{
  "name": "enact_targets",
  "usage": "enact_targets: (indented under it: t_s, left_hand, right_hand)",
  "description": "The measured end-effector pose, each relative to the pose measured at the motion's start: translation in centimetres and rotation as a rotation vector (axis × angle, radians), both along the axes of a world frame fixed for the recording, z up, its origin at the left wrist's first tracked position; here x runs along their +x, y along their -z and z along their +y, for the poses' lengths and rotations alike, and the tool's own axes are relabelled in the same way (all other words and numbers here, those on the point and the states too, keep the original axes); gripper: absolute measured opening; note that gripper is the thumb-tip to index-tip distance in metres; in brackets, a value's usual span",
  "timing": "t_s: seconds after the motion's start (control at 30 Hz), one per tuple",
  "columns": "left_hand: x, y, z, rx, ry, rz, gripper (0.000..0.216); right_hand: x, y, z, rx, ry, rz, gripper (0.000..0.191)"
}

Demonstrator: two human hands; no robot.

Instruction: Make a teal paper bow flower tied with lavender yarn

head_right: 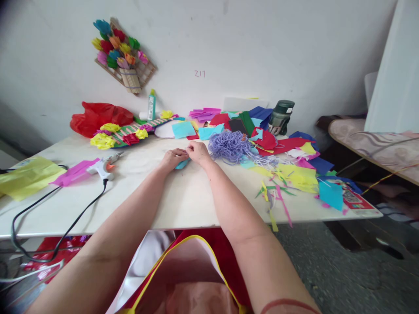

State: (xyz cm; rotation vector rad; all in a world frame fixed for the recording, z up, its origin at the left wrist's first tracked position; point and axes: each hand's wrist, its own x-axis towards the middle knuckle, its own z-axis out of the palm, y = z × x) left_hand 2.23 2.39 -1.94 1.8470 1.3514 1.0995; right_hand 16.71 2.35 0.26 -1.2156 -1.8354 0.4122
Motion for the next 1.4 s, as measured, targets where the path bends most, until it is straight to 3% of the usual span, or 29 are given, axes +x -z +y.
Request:
enact_targets:
  t_s: [0.17, 0.3, 0.47, 0.6, 0.73, 0.83, 0.9, 0.97, 1.03, 1.13, 1.23, 1.33, 1.4]
  left_hand:
    - [-0.1, 0.1, 0.1, 0.018, -0.039, 0.058, 0.019]
    - [-0.2, 0.2, 0.2, 0.044, -0.062, 0.106, 0.022]
    - [-0.2, 0.1, 0.2, 0.061, -0.094, 0.161, 0.023]
    - [-0.2, -0.2, 0.1, 0.101, -0.12, 0.215, 0.021]
    - [-0.2, -0.5, 0.1, 0.161, -0.203, 0.312, 0.019]
    - [0.0, -0.6, 0.0, 0.173, -0.259, 0.365, 0.021]
    - [0.2, -0.6, -0.1, 0.172, -0.259, 0.375, 0.02]
    - [0.3, -0.5, -0.2, 0.16, -0.248, 0.372, 0.02]
    - [0.4, -0.5, -0.3, 0.144, -0.24, 0.356, 0.02]
    - [0.4, -0.4, -0.3, 0.135, -0.227, 0.312, 0.019]
    - [0.3, -0.2, -0.1, 0.114, -0.218, 0.274, 0.02]
    - [0.2, -0.1, 0.0, 0.084, -0.225, 0.249, 0.024]
    - [0.3, -0.1, -0.1, 0.07, -0.231, 0.24, 0.025]
  right_hand:
    - [0.6, -0.1, 0.5, -0.133, -0.045, 0.299, 0.015]
    - [2.0, -0.3, 1.3, -0.15, 0.045, 0.455, 0.019]
    - [3.9, -0.7, 1.3, 0.018, 0.322, 0.086, 0.013]
    - [4.4, -1.4, 0.4, -0.035, 0.476, -0.149, 0.014]
    - [4.4, -1.0, 0.8, -0.15, 0.419, -0.144, 0.017]
    - [4.2, 0.2, 1.9, -0.207, 0.292, 0.02, 0.013]
    - [4.0, 0.7, 2.5, -0.209, 0.154, 0.149, 0.032]
    - [3.7, 0.9, 2.6, -0.198, 0.099, 0.137, 0.05]
    - [3.6, 0.7, 2.2, -0.201, 0.169, 0.016, 0.049]
    - [3.6, -0.1, 1.1, -0.183, 0.356, -0.162, 0.031]
    - [3.5, -1.0, 0.2, -0.114, 0.465, -0.225, 0.024]
    - [3.2, -1.8, -0.3, -0.039, 0.447, -0.212, 0.033]
    - [2.8, -2.1, -0.4, -0.013, 0.341, -0.165, 0.035]
